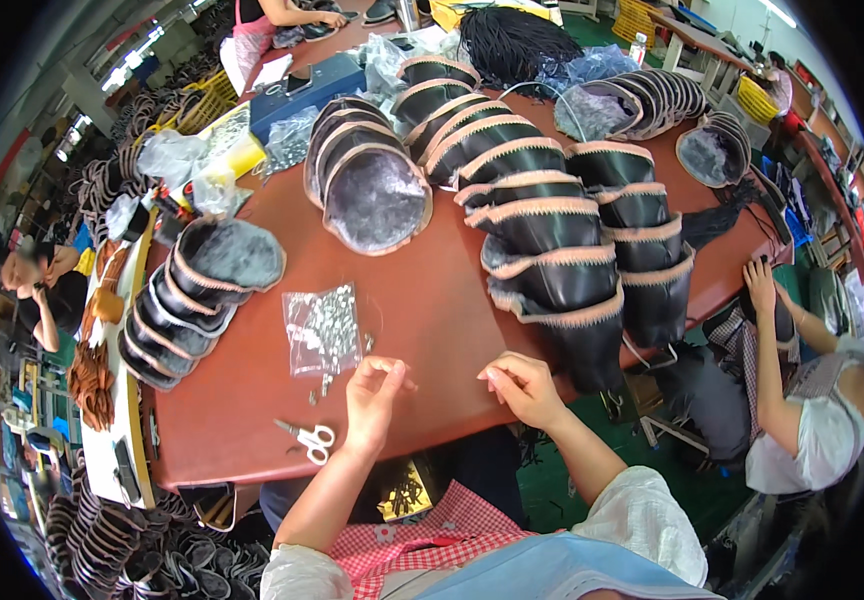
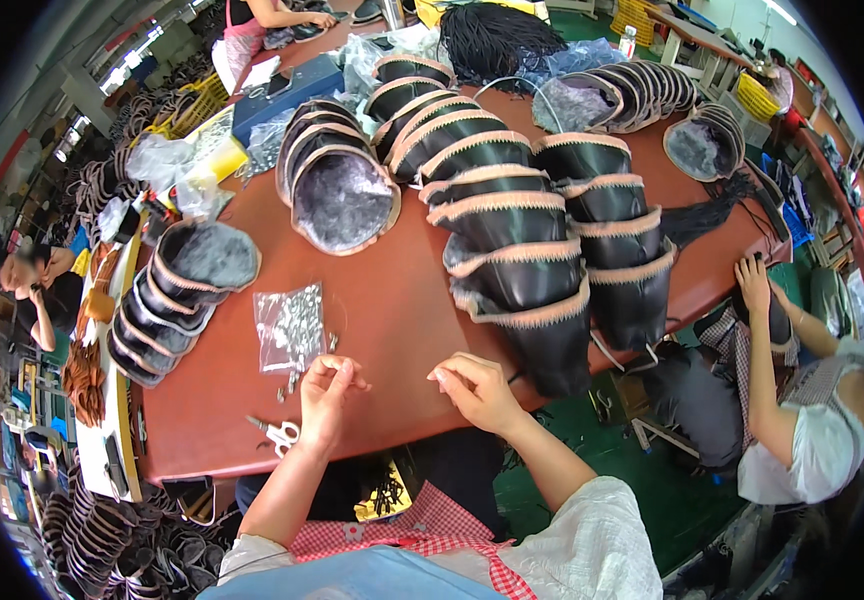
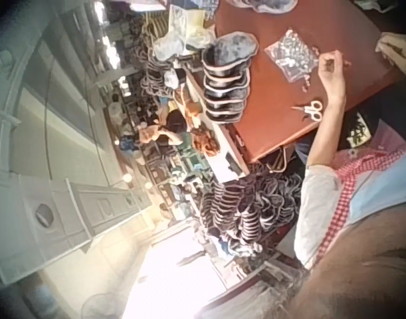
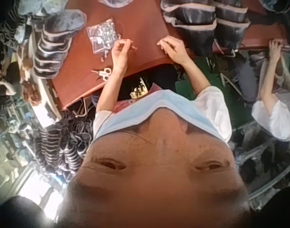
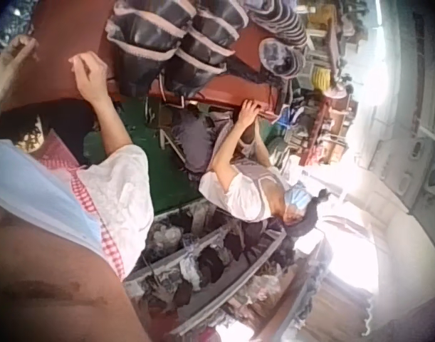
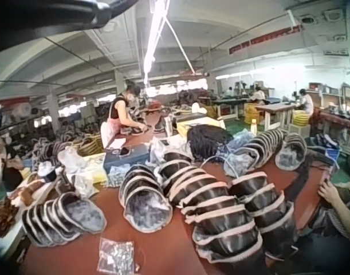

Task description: Lacing black leather boots at a shoe manufacturing workbench.

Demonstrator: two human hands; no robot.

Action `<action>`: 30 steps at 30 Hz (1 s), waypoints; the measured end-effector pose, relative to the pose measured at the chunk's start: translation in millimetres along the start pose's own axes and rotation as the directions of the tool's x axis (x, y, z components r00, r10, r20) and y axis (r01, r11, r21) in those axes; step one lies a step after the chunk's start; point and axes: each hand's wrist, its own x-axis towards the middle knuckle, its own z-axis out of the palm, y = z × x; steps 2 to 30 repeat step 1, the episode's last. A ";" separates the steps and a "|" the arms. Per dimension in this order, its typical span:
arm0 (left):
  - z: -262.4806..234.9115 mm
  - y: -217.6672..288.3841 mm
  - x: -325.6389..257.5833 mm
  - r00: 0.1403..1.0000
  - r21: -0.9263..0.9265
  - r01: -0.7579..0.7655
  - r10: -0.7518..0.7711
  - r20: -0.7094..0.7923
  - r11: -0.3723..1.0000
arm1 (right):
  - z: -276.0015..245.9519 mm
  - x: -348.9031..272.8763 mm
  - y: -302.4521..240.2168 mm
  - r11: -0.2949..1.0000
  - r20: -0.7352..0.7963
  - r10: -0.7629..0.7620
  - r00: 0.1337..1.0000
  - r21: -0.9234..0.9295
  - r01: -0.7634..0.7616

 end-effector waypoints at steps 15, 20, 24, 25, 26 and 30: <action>10.0 0.6 17.4 0.999 -0.025 0.041 -0.041 -0.012 0.999 | -1.8 14.9 8.5 0.999 0.023 -0.020 1.000 -0.046 0.021; 10.0 0.6 17.4 0.999 -0.025 0.041 -0.041 -0.012 0.999 | -1.8 14.9 8.5 0.999 0.023 -0.020 1.000 -0.046 0.021; 10.0 0.6 17.4 0.999 -0.025 0.041 -0.041 -0.012 0.999 | -1.8 14.9 8.5 0.999 0.023 -0.020 1.000 -0.046 0.021; 10.0 0.6 17.4 0.999 -0.025 0.041 -0.041 -0.012 0.999 | -1.8 14.9 8.5 0.999 0.023 -0.020 1.000 -0.046 0.021; 10.0 0.6 17.4 0.999 -0.025 0.041 -0.041 -0.012 0.999 | -1.8 14.9 8.5 0.999 0.023 -0.020 1.000 -0.046 0.021; 10.0 0.6 17.4 0.999 -0.025 0.041 -0.041 -0.012 0.999 | -1.8 14.9 8.5 0.999 0.023 -0.020 1.000 -0.046 0.021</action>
